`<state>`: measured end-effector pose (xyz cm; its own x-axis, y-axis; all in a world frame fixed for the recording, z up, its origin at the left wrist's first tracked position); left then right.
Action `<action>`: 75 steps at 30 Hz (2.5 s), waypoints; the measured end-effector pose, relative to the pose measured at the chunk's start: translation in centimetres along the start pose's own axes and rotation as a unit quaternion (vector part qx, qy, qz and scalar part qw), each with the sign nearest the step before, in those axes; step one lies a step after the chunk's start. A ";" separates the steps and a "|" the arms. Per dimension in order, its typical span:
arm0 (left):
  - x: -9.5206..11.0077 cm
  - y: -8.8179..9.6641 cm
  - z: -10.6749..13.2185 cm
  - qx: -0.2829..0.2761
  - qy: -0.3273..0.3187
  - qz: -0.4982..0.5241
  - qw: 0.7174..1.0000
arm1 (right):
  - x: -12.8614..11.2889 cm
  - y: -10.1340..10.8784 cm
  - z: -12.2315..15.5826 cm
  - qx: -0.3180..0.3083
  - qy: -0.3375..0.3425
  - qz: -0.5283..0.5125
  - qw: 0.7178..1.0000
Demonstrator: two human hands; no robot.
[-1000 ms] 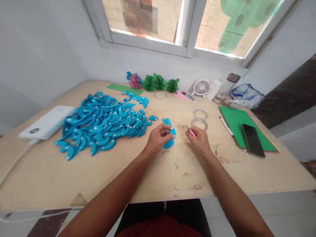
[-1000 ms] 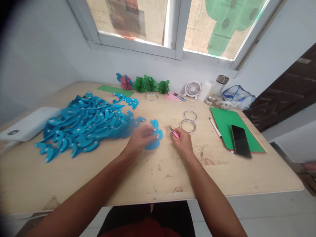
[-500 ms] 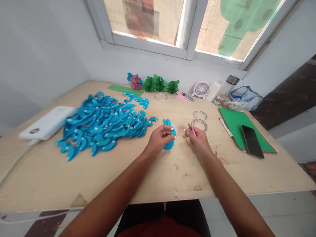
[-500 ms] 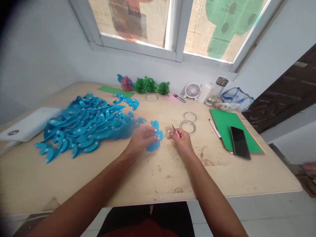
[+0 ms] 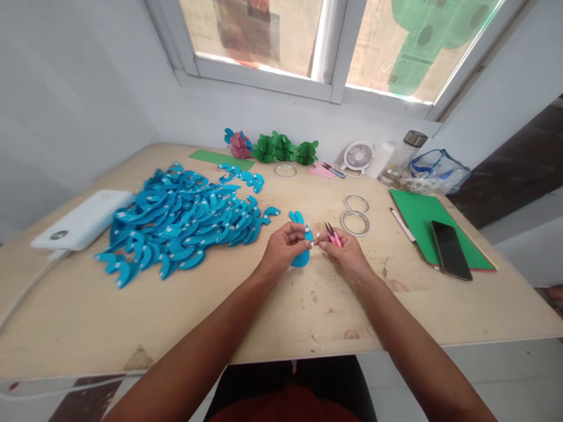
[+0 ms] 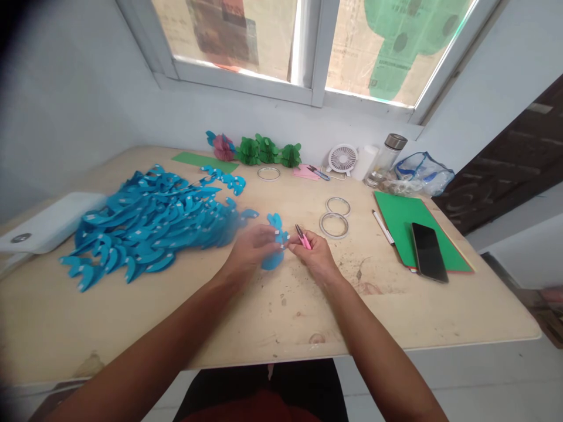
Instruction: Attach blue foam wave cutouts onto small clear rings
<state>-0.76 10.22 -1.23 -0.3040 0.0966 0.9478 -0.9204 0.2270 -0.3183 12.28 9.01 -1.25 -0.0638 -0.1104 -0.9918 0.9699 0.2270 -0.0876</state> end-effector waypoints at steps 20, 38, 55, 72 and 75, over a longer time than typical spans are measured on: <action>1.3 -0.5 0.2 -0.011 -0.048 -0.076 0.996 | 0.3 0.1 0.1 0.017 -0.018 -0.005 1.000; 2.8 -0.9 0.8 0.004 -0.092 -0.187 0.978 | 0.0 0.7 -0.1 0.052 0.035 0.090 0.994; 1.5 -0.2 0.2 0.008 -0.065 -0.105 0.992 | 0.1 1.2 -0.4 0.065 0.042 0.129 0.989; -1.1 -1.3 0.1 -0.050 0.058 -0.043 0.996 | -2.3 2.1 0.8 0.121 0.092 0.166 0.974; -1.4 -1.2 0.0 -0.054 0.057 -0.056 0.995 | -2.6 2.3 1.0 0.134 0.098 0.154 0.974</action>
<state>0.75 9.81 -2.22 -0.1660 0.1736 0.9707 -0.9131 0.3447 -0.2178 14.89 8.83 1.20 0.2213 0.1161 -0.9683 0.9751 -0.0434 0.2177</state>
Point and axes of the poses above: each hand's wrist, its own z-axis away from the middle knuckle, its own y-axis out of the back of the hand, x = y × z, the point moved 10 cm from there along -z, towards the middle knuckle, and after that the axes turned 7 degrees about -x, right-handed, at the moved point
